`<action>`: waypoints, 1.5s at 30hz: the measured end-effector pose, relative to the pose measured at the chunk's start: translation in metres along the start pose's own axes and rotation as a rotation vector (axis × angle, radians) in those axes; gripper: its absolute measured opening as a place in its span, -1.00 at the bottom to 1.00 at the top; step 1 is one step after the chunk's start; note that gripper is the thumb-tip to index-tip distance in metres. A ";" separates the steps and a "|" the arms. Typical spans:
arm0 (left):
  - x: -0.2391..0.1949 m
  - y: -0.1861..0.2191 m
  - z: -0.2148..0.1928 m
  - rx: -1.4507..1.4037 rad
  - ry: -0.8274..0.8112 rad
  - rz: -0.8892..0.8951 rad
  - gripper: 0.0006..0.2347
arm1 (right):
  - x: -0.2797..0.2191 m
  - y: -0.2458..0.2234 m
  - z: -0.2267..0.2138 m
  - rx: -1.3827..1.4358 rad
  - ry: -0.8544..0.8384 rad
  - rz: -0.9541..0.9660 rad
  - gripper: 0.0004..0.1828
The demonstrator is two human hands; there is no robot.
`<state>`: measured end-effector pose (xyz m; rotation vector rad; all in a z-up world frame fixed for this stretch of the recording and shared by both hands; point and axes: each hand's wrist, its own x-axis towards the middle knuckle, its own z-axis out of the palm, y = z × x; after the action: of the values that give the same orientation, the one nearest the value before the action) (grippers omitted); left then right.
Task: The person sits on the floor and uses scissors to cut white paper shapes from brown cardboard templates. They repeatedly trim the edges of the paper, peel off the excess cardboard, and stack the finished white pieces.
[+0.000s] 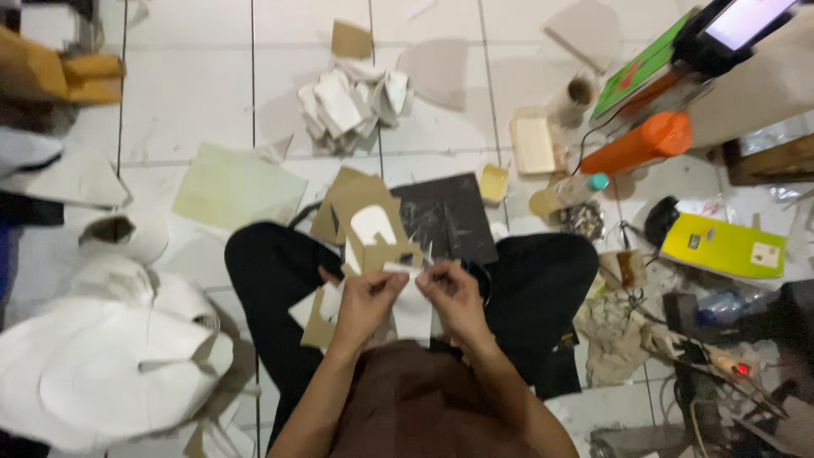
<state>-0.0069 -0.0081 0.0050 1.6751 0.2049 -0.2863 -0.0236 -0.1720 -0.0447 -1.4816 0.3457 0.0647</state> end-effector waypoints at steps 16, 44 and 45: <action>0.002 0.003 0.010 -0.147 0.176 0.100 -0.86 | 0.000 -0.049 0.020 -0.037 0.096 -0.298 -0.90; 0.024 0.008 0.019 -0.211 -0.083 -0.135 -0.60 | 0.044 0.008 -0.023 0.129 0.113 0.001 -0.58; 0.025 0.011 0.018 -0.156 -0.105 -0.144 -0.67 | 0.048 0.006 -0.021 0.140 0.102 -0.006 -0.56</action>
<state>0.0189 -0.0283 0.0055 1.4896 0.2632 -0.4548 0.0162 -0.2004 -0.0639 -1.3496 0.4205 -0.0394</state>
